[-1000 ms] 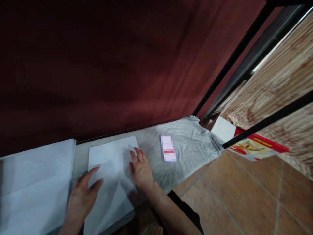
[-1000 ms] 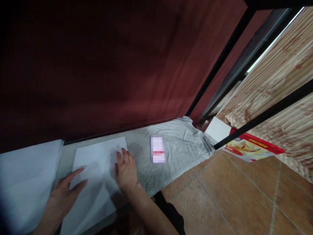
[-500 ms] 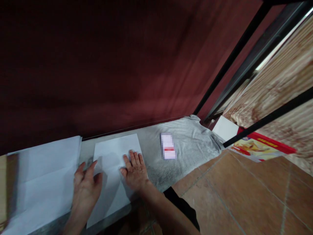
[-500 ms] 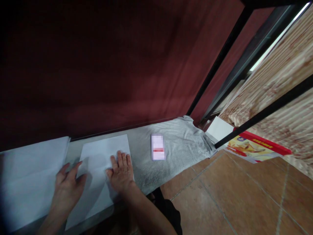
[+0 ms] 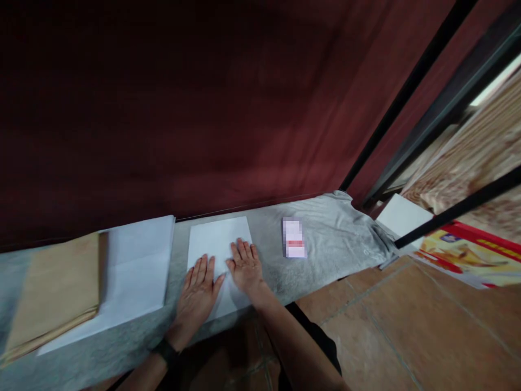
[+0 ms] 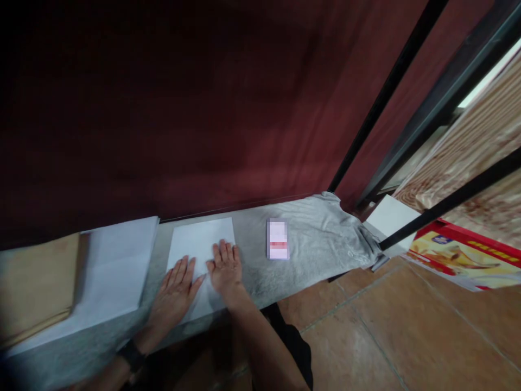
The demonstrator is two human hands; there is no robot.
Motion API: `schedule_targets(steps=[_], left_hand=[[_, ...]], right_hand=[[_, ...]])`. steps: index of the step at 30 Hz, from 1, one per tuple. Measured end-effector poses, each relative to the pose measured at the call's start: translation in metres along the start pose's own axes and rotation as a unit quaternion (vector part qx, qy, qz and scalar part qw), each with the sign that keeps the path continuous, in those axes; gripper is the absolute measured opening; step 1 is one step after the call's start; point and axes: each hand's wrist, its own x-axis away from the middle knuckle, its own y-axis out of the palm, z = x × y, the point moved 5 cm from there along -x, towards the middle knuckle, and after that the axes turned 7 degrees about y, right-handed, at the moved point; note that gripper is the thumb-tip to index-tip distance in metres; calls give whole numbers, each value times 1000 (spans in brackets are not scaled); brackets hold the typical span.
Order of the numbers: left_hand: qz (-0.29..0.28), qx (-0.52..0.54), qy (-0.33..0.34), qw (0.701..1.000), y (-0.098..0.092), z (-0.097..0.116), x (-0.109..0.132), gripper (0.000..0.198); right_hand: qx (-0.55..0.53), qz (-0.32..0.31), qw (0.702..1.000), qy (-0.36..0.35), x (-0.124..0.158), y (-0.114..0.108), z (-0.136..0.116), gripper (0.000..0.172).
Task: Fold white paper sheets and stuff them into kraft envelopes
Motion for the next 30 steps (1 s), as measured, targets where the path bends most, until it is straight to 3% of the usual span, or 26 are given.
schedule_targets(steps=[9, 14, 16, 19, 23, 30], left_hand=[[-22, 26, -50, 998, -6, -13, -1, 59], [6, 2, -115, 993, -16, -23, -15, 58], [6, -23, -77, 997, -17, -19, -21, 53], [-27, -43, 33, 998, -9, -9, -25, 49], [-74, -83, 80, 991, 0, -7, -21, 51], [-99, -69, 128, 984, -11, 3, -20, 56]], right_hand=[[67, 71, 993, 73, -1, -24, 26, 54], [98, 69, 987, 110, -10, -36, 32, 46], [97, 62, 985, 125, -13, -39, 33, 44], [96, 52, 985, 132, -17, -40, 37, 42], [64, 36, 990, 117, -22, -38, 45, 40], [-90, -17, 984, 151, -29, -33, 48, 28]])
